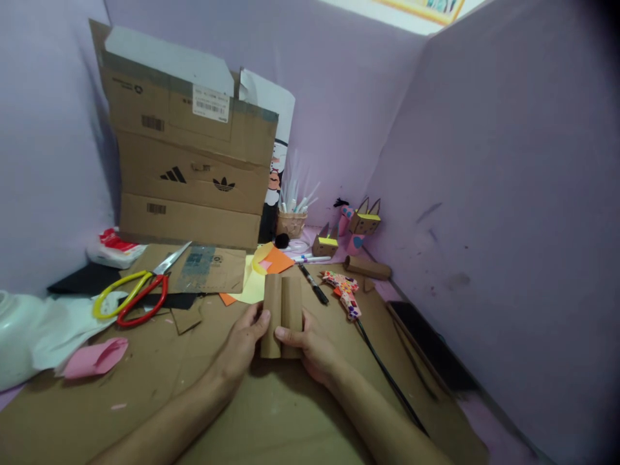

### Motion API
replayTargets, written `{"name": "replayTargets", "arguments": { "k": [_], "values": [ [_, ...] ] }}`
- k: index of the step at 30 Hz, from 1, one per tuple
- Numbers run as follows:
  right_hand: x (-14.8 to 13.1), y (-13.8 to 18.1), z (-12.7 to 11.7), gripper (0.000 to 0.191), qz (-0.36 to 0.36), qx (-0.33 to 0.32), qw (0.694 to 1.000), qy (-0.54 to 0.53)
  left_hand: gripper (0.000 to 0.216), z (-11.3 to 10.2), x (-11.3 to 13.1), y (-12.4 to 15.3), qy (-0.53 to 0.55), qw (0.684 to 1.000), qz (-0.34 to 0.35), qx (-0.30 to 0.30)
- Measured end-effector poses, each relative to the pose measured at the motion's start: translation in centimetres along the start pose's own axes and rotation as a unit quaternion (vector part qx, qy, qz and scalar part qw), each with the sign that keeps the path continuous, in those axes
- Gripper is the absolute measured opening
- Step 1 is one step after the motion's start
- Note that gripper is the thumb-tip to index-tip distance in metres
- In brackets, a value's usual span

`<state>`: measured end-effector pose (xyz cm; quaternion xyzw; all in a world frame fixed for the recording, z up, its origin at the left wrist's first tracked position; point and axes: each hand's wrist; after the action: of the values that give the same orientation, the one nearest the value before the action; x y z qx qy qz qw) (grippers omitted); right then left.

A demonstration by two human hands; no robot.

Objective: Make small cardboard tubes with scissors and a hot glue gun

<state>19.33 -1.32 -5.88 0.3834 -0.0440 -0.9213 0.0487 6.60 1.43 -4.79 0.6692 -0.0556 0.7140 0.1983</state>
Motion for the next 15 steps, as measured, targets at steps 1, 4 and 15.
{"name": "replayTargets", "arguments": {
  "k": [1,4,15],
  "values": [
    [0.0,0.0,0.0,0.056,0.001,0.002,1.0,0.0,0.051,-0.1,0.0,-0.1,-0.009,1.0,-0.002,0.023],
    [0.0,0.0,0.0,0.053,-0.001,0.004,1.0,0.005,0.04,-0.7,0.2,-0.4,-0.047,0.992,0.005,0.119],
    [0.0,0.0,0.0,0.051,0.006,0.01,1.0,-0.01,0.025,-1.6,0.9,-0.6,-0.08,0.985,-0.026,0.149]
  ]
}}
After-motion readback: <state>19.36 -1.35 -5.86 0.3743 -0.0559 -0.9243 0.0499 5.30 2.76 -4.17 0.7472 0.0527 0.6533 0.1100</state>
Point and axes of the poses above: each hand's wrist, its own y-axis away from the middle knuckle, its own z-axis out of the palm, x = y × z, and after that the axes turned 15 degrees about -y, right-handed
